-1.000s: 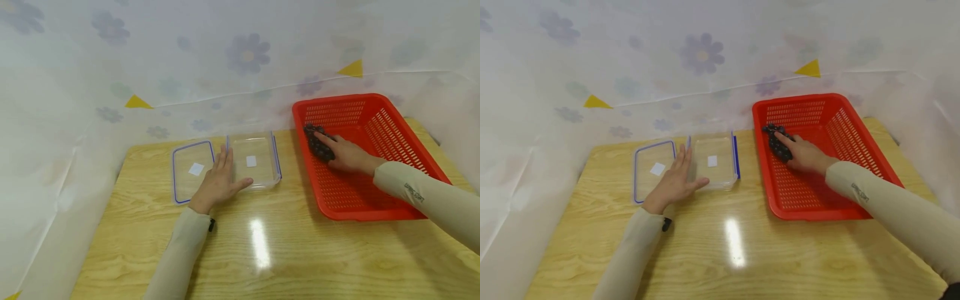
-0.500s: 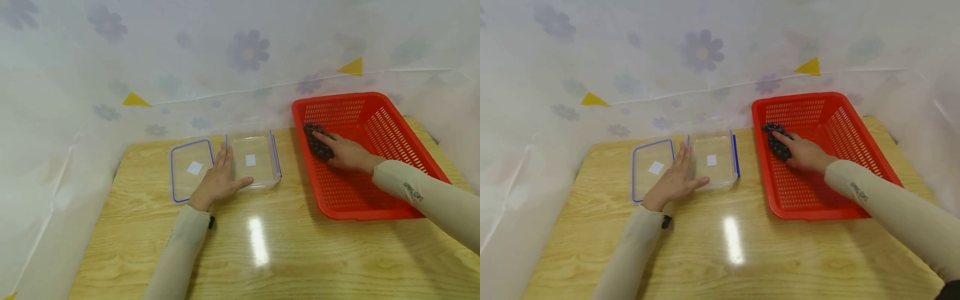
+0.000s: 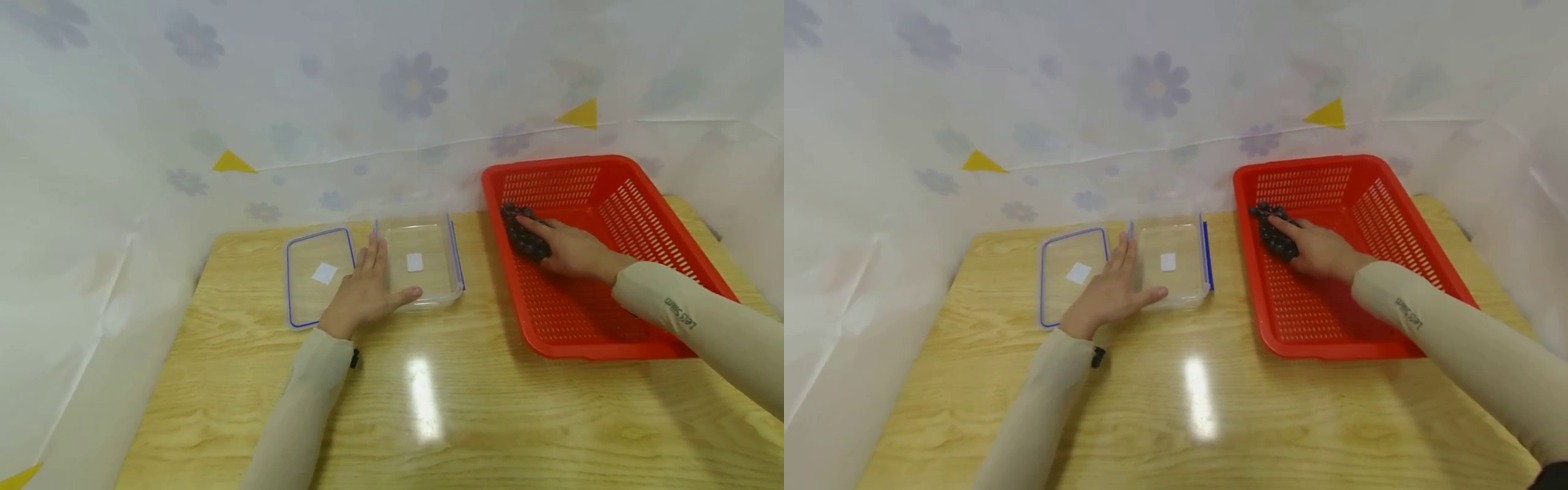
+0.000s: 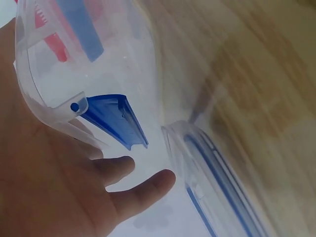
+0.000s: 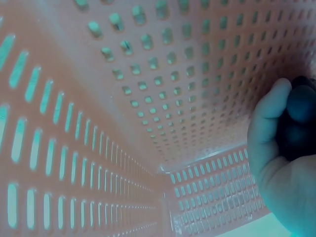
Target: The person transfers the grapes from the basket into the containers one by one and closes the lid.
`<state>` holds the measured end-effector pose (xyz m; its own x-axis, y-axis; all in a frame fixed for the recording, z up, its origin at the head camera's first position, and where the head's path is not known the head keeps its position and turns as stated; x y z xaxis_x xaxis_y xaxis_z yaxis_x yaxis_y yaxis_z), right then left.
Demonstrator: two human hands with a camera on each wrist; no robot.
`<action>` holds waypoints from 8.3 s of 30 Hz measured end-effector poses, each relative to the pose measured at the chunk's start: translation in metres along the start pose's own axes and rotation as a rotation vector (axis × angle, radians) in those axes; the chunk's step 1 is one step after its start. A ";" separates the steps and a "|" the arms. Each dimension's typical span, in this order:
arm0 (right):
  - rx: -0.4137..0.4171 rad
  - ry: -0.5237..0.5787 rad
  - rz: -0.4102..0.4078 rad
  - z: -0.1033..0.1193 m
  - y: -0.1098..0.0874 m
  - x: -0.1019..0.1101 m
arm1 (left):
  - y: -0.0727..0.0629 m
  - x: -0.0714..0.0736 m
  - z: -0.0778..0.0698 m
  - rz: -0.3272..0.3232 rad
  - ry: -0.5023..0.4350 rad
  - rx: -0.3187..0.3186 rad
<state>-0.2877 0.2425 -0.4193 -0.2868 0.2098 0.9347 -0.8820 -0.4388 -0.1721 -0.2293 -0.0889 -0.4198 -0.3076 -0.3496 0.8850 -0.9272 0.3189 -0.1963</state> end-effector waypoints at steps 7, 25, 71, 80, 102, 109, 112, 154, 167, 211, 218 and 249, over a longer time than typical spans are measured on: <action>0.001 -0.002 -0.010 -0.002 0.002 0.009 | 0.003 0.000 0.000 0.007 0.044 0.023; -0.012 0.062 -0.115 -0.001 -0.006 0.057 | 0.011 -0.002 -0.002 0.013 0.029 0.021; 0.099 0.133 -0.322 0.087 0.009 0.139 | 0.022 -0.005 -0.005 -0.002 0.001 0.014; 0.210 0.126 -0.330 0.133 0.045 0.128 | 0.026 -0.006 -0.007 -0.013 -0.016 0.025; 0.118 -0.003 -0.049 0.175 0.130 0.034 | 0.037 -0.013 -0.017 -0.033 -0.049 0.013; 0.124 -0.045 0.108 0.170 0.122 0.000 | 0.036 -0.010 -0.016 -0.048 -0.031 0.016; 0.139 -0.042 0.136 0.172 0.120 -0.005 | 0.035 -0.010 -0.015 -0.049 -0.032 0.021; 0.199 -0.031 0.359 0.189 0.099 0.001 | 0.039 -0.013 -0.014 -0.040 -0.075 0.005; 0.214 0.021 0.196 0.200 0.099 0.029 | 0.037 -0.014 -0.009 -0.045 -0.155 0.000; -0.160 0.853 0.198 0.273 0.156 -0.071 | -0.007 0.029 0.140 -0.067 -0.353 0.316; -0.192 0.870 0.045 0.265 0.155 -0.056 | -0.013 0.048 0.135 -0.213 -0.379 0.288; -0.056 0.998 -0.326 0.256 0.114 0.019 | -0.052 0.103 0.092 -0.723 -0.618 0.112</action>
<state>-0.2980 -0.0271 -0.3418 -0.1877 0.9466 0.2620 -0.9807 -0.1956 0.0042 -0.2323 -0.2221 -0.3572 0.3185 -0.8424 0.4347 -0.9422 -0.2309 0.2428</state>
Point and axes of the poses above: each hand's wrist, its own y-axis towards the middle knuckle, its own x-axis out of the back of the hand, z = x × y, the point moved 8 cm from there along y, towards the middle knuckle, and after that the axes turned 1 degree about -z, right-handed, at the moved point
